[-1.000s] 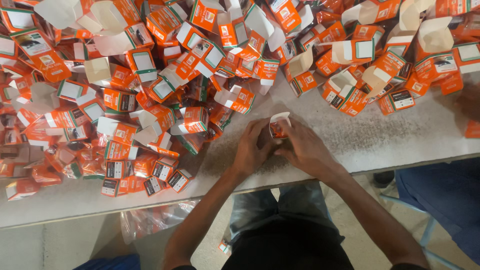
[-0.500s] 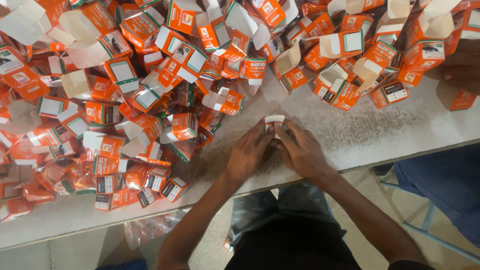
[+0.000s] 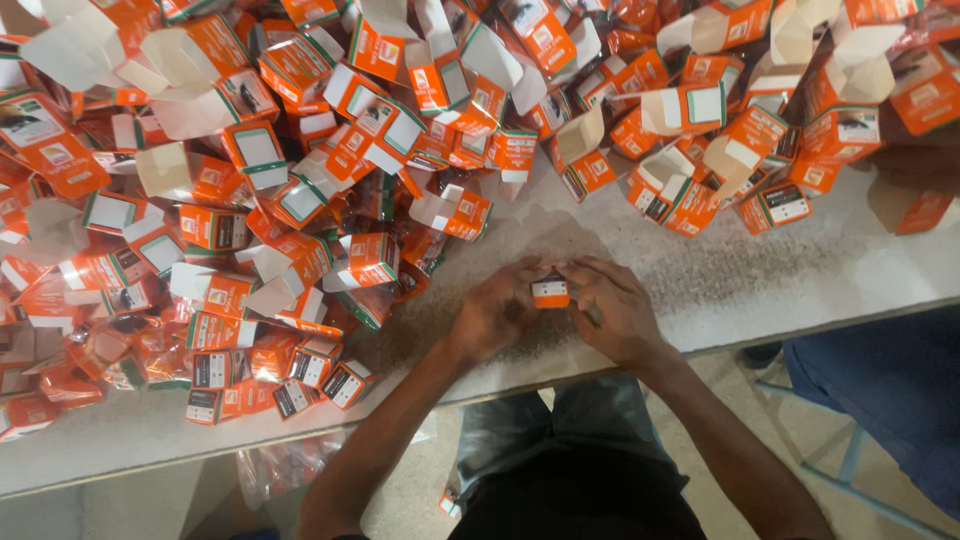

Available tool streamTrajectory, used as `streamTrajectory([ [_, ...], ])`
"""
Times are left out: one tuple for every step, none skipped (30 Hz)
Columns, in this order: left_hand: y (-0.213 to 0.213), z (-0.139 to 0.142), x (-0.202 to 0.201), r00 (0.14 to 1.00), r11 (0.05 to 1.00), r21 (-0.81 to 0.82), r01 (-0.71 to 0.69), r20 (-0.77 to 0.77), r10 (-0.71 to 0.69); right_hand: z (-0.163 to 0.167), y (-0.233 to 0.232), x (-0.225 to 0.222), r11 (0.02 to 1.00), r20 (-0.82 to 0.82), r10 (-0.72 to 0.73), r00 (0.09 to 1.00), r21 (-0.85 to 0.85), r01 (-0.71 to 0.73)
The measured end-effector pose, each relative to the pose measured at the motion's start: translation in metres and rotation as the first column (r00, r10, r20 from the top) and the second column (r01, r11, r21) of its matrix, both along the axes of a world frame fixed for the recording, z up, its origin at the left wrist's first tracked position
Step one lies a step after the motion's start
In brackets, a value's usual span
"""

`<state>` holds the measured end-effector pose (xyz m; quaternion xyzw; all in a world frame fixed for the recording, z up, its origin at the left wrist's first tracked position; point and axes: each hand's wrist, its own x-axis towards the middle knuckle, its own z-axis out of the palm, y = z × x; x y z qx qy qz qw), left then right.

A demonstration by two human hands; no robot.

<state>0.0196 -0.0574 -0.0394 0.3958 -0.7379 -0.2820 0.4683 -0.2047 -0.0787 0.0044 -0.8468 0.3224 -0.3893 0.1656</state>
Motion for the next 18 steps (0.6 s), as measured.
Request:
streamTrajectory([
  [0.001,0.003,0.000,1.000,0.999,0.044,-0.007,0.013,0.006,0.002,0.001,-0.001,1.000,-0.005,0.003,1.000,0.028,-0.003],
  [0.001,0.008,0.001,0.998,1.000,-0.022,-0.004,0.068,0.006,0.003,0.001,-0.002,0.999,-0.008,0.007,1.000,0.050,-0.007],
  [0.001,0.013,0.002,0.992,0.996,-0.089,0.004,0.123,0.007,0.004,0.002,-0.003,0.997,0.003,0.017,1.000,0.075,-0.017],
  [0.001,0.019,0.003,0.985,0.988,-0.154,0.016,0.175,0.011,0.005,0.002,-0.004,0.995,0.013,0.026,1.000,0.100,-0.027],
  [0.001,0.024,0.004,0.986,0.983,-0.179,0.033,0.166,-0.003,0.005,0.002,-0.004,0.991,0.024,0.038,0.999,0.126,-0.041],
  [0.002,0.029,0.006,0.987,0.978,-0.203,0.046,0.158,-0.013,0.005,0.001,-0.004,0.994,0.016,0.043,0.999,0.100,-0.044],
  [0.003,0.033,0.007,0.988,0.972,-0.226,0.057,0.151,-0.023,0.005,0.001,-0.003,0.996,0.008,0.048,0.999,0.076,-0.048],
  [0.004,0.034,0.006,0.989,0.979,-0.200,0.041,0.148,-0.012,0.004,0.001,-0.002,0.997,0.001,0.050,0.999,0.051,-0.050],
  [0.004,0.035,0.006,0.989,0.984,-0.173,0.029,0.146,-0.003,0.003,0.001,-0.001,0.998,0.001,0.043,0.999,0.038,-0.043],
  [0.005,0.035,0.005,0.990,0.989,-0.148,0.017,0.144,0.004,0.002,0.002,0.000,0.999,0.001,0.036,0.999,0.024,-0.036],
  [0.005,0.033,0.004,0.991,0.993,-0.115,0.017,0.132,-0.002,0.002,0.002,0.001,0.999,-0.002,0.031,1.000,0.008,-0.031],
  [0.005,0.031,0.003,0.993,0.996,-0.084,0.015,0.119,-0.005,0.001,0.003,0.002,1.000,-0.018,0.010,1.000,-0.006,-0.010],
  [0.006,0.029,0.003,0.994,0.999,-0.052,0.014,0.106,-0.009,0.001,0.005,0.003,1.000,-0.034,-0.012,0.999,-0.019,0.011],
  [0.006,0.028,0.002,0.993,0.999,-0.044,0.001,0.115,0.004,0.000,0.006,0.004,0.999,-0.047,-0.035,0.998,-0.033,0.034],
  [0.007,0.027,0.002,0.992,0.999,-0.034,-0.012,0.123,0.017,0.001,0.007,0.004,0.999,-0.037,-0.029,0.999,-0.014,0.029],
  [0.007,0.027,0.002,0.991,0.999,-0.025,-0.027,0.132,0.030,0.001,0.008,0.003,1.000,-0.027,-0.023,0.999,0.005,0.023],
  [0.008,0.028,0.004,0.990,0.998,-0.063,0.003,0.143,0.006,0.002,0.009,0.003,1.000,-0.016,-0.017,1.000,0.023,0.018],
  [0.009,0.030,0.006,0.988,0.994,-0.102,0.036,0.155,-0.020,0.003,0.010,0.002,0.999,-0.012,0.005,1.000,0.035,-0.004],
])
